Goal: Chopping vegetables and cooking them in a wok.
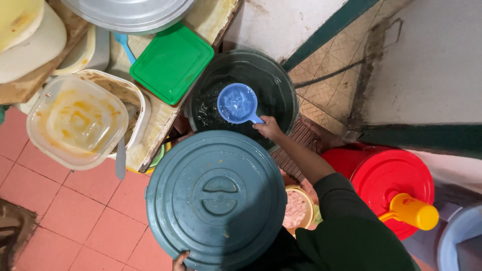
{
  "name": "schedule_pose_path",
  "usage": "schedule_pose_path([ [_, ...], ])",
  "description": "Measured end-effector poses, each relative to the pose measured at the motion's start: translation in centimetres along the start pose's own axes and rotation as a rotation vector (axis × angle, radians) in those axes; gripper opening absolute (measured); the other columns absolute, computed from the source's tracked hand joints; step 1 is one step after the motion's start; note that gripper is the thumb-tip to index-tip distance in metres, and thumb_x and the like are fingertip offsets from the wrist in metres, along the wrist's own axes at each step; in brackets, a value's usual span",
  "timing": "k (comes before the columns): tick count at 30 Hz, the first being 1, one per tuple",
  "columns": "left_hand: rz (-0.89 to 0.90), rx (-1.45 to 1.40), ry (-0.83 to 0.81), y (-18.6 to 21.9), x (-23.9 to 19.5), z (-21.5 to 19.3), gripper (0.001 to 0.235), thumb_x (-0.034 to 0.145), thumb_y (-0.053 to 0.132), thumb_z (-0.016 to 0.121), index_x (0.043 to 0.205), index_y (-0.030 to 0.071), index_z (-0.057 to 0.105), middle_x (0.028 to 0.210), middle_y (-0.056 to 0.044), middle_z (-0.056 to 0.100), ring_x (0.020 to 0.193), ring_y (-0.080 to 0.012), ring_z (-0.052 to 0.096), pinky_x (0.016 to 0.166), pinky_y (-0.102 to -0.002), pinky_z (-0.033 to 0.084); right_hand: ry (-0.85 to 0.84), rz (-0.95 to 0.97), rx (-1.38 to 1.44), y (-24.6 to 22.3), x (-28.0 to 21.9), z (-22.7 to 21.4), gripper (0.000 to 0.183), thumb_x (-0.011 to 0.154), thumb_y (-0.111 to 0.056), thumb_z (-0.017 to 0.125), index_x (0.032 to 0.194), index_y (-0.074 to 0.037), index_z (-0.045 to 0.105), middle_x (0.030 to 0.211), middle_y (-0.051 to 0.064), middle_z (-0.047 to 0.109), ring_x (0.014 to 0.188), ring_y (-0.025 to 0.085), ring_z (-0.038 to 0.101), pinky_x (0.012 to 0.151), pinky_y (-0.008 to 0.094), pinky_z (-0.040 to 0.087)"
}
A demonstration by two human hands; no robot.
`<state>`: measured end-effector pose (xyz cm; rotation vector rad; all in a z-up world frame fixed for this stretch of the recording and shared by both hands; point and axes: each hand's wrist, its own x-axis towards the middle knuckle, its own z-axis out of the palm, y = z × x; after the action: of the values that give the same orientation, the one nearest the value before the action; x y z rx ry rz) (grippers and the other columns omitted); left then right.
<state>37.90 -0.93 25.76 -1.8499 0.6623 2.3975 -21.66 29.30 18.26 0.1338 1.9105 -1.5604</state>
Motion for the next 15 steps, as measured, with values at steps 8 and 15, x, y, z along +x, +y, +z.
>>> schedule_pose_path([
  [8, 0.082, -0.126, -0.17, -3.3, 7.7, 6.4, 0.046, 0.08, 0.002, 0.061, 0.124, -0.011, 0.056, 0.113, -0.018, 0.067, 0.106, -0.0369, 0.066, 0.092, -0.056, 0.053, 0.043, -0.055, -0.112, -10.3, -8.8, -4.2, 0.013, 0.084, -0.012, 0.076, 0.083, -0.004, 0.066, 0.058, 0.0, 0.054, 0.046, 0.009, 0.047, 0.043, 0.028, 0.033],
  [15, 0.146, -0.207, -0.27, -3.2, 6.7, 6.6, 0.048, 0.079, -0.001, 0.061, 0.127, -0.008, 0.058, 0.116, -0.015, 0.067, 0.107, -0.0343, 0.064, 0.094, -0.05, 0.053, -0.001, -0.086, -0.25, -16.1, -21.1, -1.4, 0.008, 0.088, -0.011, 0.071, 0.089, -0.003, 0.071, 0.06, -0.001, 0.058, 0.049, 0.007, 0.049, 0.045, 0.026, 0.036],
])
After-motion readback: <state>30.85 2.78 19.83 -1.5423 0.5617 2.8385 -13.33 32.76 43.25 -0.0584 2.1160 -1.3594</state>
